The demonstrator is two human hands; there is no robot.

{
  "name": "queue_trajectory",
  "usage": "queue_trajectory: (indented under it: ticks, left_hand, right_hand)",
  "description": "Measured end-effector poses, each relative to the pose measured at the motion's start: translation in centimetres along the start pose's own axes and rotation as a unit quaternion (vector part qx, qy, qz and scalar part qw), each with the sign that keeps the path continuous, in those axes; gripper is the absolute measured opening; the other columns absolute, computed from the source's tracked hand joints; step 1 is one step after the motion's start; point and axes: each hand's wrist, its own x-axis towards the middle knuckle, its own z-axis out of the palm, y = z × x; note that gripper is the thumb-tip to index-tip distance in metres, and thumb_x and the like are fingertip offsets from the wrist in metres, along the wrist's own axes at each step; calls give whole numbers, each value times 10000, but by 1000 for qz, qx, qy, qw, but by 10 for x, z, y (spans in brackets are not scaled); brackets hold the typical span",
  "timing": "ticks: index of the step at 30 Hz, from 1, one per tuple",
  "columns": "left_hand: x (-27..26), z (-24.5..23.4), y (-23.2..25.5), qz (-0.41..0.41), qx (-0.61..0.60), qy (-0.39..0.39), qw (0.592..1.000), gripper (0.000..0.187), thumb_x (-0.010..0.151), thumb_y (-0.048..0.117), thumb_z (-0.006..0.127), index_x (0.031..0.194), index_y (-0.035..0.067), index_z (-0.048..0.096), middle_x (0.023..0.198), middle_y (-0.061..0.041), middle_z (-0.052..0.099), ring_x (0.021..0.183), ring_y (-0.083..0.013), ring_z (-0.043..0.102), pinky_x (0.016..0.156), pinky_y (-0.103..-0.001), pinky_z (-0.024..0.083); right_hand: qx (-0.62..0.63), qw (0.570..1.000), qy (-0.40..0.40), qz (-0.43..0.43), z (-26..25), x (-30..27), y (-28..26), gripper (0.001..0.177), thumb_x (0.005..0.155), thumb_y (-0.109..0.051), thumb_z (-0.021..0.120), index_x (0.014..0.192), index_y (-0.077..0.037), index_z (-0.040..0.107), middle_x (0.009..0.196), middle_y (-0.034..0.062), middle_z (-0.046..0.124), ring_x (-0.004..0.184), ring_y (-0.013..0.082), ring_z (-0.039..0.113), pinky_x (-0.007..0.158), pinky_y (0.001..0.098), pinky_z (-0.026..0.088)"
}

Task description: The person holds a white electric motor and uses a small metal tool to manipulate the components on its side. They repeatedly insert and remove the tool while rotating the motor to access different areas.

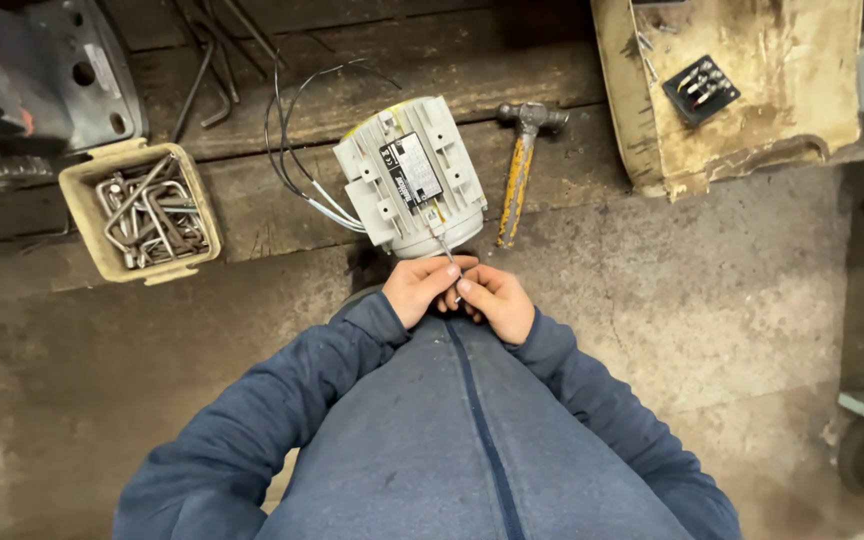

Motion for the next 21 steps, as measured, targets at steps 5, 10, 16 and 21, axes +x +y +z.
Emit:
queue_trajectory:
  ticks: [5, 10, 16, 21]
  left_hand:
    - [-1, -5, -1, -13, -10, -12, 1000, 421, 1078, 246, 544, 1367, -44, 647, 801, 23, 647, 699, -42, 565, 637, -204, 459]
    - [-1, -4, 4, -8, -6, -27, 1000, 403, 1074, 233, 547, 1367, -26, 648, 826, 32, 657, 717, -35, 568, 644, -200, 467]
    - [-5, -1, 16, 7, 32, -6, 999, 351, 1063, 207, 569, 1307, -20, 682, 856, 29, 677, 745, -33, 588, 671, -205, 498]
    - [-16, 3, 42, -25, 161, 54, 985, 294, 1011, 243, 633, 1114, 7, 774, 673, -2, 662, 565, -57, 559, 522, -238, 463]
  right_hand:
    - [-10, 1000, 25, -10, 9, -5, 0, 244, 1039, -262, 587, 946, -43, 643, 887, 4, 695, 688, 47, 529, 636, 212, 447]
    - [-17, 998, 58, -23, 8, -9, 8, 226, 1038, -252, 595, 980, -43, 659, 880, 1, 692, 714, 56, 551, 660, 226, 471]
    - [-203, 956, 156, -147, 35, -18, -34, 151, 982, -179, 686, 941, -34, 685, 856, 34, 720, 761, 119, 654, 714, 274, 522]
    - [-427, 839, 218, -258, 42, -17, -54, 147, 863, -135, 807, 866, -40, 695, 755, 98, 643, 673, 260, 620, 632, 331, 469]
